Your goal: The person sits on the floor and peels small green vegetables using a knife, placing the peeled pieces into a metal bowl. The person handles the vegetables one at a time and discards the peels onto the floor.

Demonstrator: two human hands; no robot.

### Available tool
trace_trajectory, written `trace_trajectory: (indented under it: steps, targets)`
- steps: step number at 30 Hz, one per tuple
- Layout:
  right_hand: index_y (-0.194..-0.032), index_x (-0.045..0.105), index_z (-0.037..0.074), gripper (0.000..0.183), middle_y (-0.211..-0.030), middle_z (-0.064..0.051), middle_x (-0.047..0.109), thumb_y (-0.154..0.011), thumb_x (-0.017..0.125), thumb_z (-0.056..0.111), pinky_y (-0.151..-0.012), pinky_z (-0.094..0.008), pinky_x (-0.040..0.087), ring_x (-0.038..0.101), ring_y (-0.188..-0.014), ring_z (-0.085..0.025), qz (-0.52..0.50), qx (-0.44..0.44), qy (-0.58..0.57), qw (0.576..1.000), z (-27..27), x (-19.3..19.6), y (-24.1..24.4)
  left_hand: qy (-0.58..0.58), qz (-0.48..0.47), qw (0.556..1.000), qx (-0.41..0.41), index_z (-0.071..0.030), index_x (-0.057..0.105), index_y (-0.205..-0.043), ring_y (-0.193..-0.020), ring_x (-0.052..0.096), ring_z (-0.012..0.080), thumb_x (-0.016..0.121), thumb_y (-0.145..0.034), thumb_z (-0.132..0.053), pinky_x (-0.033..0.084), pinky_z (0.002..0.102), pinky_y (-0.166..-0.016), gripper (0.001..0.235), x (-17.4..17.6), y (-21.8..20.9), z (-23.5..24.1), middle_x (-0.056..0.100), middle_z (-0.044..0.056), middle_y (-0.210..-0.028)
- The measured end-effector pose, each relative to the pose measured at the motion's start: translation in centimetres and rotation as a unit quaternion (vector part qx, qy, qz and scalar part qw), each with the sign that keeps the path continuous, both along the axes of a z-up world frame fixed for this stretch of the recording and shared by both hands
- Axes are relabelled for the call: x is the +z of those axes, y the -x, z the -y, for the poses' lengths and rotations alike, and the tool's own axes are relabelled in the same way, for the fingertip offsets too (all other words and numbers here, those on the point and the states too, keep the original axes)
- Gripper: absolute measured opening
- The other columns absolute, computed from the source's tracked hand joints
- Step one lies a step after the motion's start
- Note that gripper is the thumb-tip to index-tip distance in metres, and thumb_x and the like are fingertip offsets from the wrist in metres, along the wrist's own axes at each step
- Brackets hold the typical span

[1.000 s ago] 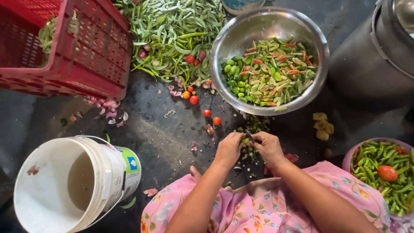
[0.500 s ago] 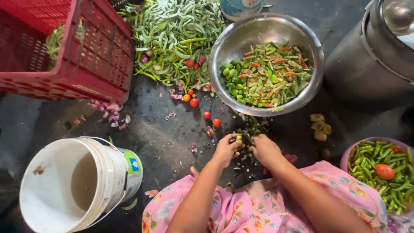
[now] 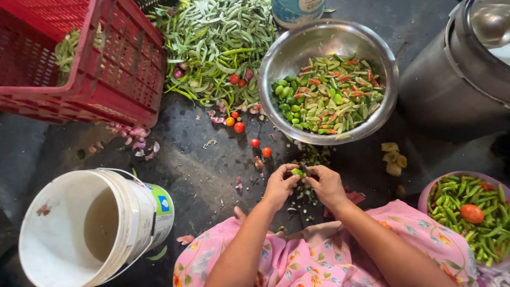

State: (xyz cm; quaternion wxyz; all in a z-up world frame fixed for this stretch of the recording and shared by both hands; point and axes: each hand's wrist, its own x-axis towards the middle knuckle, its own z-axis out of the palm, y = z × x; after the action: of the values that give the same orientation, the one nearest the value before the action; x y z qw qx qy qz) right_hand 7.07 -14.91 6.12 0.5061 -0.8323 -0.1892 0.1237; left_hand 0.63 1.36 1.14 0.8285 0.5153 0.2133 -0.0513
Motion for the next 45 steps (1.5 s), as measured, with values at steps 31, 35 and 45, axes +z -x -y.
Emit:
trace_trajectory:
  steps: [31, 35, 45]
  targets:
    - [-0.111, 0.074, 0.005, 0.032, -0.099, -0.013, 0.073, -0.079, 0.079, 0.009, -0.083, -0.038, 0.056, 0.072, -0.093, -0.031, 0.054, 0.052, 0.076, 0.994, 1.3, 0.4, 0.5, -0.25, 0.021, 0.968, 0.015, -0.003, 0.068, -0.124, -0.074, 0.066, 0.0092, 0.076, -0.086, -0.006, 0.054, 0.027, -0.067, 0.038, 0.2, 1.1, 1.7, 0.076, 0.006, -0.093]
    - [-0.112, 0.076, 0.003, 0.032, -0.101, -0.009, 0.079, -0.08, 0.078, 0.006, -0.084, -0.03, 0.057, 0.076, -0.092, -0.019, -0.038, 0.016, 0.005, 0.999, 1.2, 1.0, 0.8, -0.109, 0.021, 0.994, 0.015, 0.003, 0.074, -0.119, -0.073, 0.066, 0.0057, 0.074, -0.089, -0.004, 0.05, 0.022, -0.061, 0.03, 1.6, 0.8, 1.6, 0.076, 0.003, -0.089]
    - [-0.113, 0.075, 0.0, 0.03, -0.102, -0.006, 0.08, -0.083, 0.075, -0.002, -0.085, -0.026, 0.057, 0.074, -0.093, -0.012, -0.098, 0.02, -0.121, 0.988, 1.0, -0.4, 0.6, -0.236, 0.048, 0.965, 0.1, -0.004, 0.076, -0.116, -0.086, 0.071, 0.0055, 0.076, -0.085, -0.001, 0.058, 0.023, -0.079, 0.031, 3.5, 1.3, 2.6, 0.079, 0.001, -0.098]
